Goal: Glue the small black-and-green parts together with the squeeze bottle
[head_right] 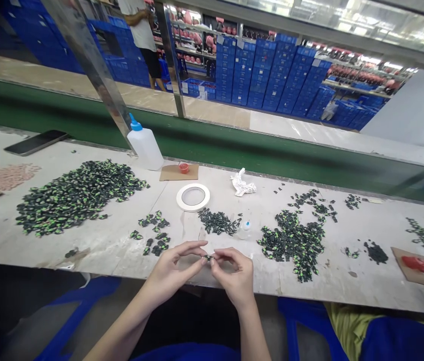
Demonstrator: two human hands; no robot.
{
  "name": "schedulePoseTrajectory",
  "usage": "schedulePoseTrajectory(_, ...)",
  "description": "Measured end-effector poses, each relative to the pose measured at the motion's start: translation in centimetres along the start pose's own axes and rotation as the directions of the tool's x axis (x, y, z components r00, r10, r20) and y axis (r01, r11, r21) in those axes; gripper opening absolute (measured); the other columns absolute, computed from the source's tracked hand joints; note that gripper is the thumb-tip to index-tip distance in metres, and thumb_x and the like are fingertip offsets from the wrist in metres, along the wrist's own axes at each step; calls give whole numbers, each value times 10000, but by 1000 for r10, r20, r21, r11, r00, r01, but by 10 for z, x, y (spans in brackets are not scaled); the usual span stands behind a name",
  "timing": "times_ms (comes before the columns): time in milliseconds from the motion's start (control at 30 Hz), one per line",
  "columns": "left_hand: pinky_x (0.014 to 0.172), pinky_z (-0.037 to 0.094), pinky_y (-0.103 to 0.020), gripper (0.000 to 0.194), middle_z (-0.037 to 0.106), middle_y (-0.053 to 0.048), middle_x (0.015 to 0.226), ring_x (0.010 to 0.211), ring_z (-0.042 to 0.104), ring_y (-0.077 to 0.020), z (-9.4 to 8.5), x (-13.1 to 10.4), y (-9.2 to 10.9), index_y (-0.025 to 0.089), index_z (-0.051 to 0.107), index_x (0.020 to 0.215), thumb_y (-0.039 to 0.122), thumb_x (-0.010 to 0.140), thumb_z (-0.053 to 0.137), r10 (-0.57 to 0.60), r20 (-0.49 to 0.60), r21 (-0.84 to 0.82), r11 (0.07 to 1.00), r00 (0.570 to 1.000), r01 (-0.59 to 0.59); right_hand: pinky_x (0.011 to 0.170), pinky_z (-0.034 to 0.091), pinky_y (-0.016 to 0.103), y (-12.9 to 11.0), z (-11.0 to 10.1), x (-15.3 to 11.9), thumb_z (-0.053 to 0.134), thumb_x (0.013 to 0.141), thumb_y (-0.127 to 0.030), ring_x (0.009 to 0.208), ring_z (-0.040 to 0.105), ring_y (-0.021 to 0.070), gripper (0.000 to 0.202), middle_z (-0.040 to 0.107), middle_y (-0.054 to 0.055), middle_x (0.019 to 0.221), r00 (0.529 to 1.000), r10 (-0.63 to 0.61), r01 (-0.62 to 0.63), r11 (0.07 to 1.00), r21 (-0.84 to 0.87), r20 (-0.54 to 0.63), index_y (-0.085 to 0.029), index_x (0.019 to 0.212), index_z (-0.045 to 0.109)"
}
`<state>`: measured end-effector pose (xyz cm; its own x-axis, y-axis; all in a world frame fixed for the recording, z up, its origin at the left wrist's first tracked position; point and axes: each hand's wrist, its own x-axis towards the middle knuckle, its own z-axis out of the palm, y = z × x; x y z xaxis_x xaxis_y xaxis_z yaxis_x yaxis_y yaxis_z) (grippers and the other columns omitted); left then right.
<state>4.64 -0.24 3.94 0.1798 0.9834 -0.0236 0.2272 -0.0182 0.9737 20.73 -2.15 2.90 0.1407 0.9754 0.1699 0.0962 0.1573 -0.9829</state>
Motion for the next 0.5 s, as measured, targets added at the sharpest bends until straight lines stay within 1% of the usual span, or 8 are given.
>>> schedulePoseTrajectory(67, 945, 486, -402, 328, 747, -46, 833, 949, 677, -238, -2, 1, 5, 207, 690, 1064, 263, 741, 675, 11, 24, 10, 1000, 1000, -11, 673, 593, 313, -2, -3, 2, 727, 707, -225, 662, 683, 172, 232, 726, 42, 736, 999, 39, -40, 999, 35, 30, -198, 937, 732)
schedulePoseTrajectory(133, 945, 478, -406, 319, 750, -48, 840, 973, 665, -247, -5, 4, 9, 213, 694, 1058, 254, 741, 681, 39, 45, 33, 999, 998, -40, 691, 598, 320, -4, -6, 4, 731, 703, -236, 685, 694, 178, 301, 733, 48, 756, 997, 56, -60, 996, 61, 59, -187, 1000, 718)
schedulePoseTrajectory(233, 957, 463, -416, 322, 752, -49, 847, 1011, 650, -256, -8, 7, 11, 216, 688, 1069, 243, 748, 677, 80, 73, 65, 994, 994, -85, 710, 598, 327, -6, -7, 6, 729, 705, -240, 713, 706, 188, 294, 741, 59, 784, 996, 62, -66, 996, 60, 68, -184, 993, 710)
schedulePoseTrajectory(300, 962, 458, -423, 335, 752, -46, 843, 1025, 645, -259, -9, 8, 12, 220, 682, 1082, 239, 747, 673, 81, 87, 77, 993, 993, -87, 716, 596, 329, -7, -7, 6, 728, 706, -237, 712, 711, 193, 269, 741, 60, 778, 995, 67, -70, 997, 37, 70, -184, 968, 702)
schedulePoseTrajectory(400, 960, 461, -426, 347, 751, -41, 810, 997, 659, -259, -7, 8, 14, 206, 681, 1079, 225, 732, 669, 48, 82, 64, 996, 995, -54, 706, 591, 322, -7, -6, 5, 734, 687, -223, 688, 711, 194, 227, 721, 43, 709, 995, 71, -72, 997, 22, 67, -189, 903, 673)
schedulePoseTrajectory(500, 937, 482, -402, 336, 745, -35, 774, 941, 679, -251, -3, 7, 17, 181, 691, 1036, 210, 702, 675, -9, 64, 4, 1000, 998, 9, 686, 583, 305, -4, -3, 2, 728, 664, -210, 680, 700, 190, 229, 679, 9, 643, 998, 62, -63, 997, 50, 31, -207, 868, 625)
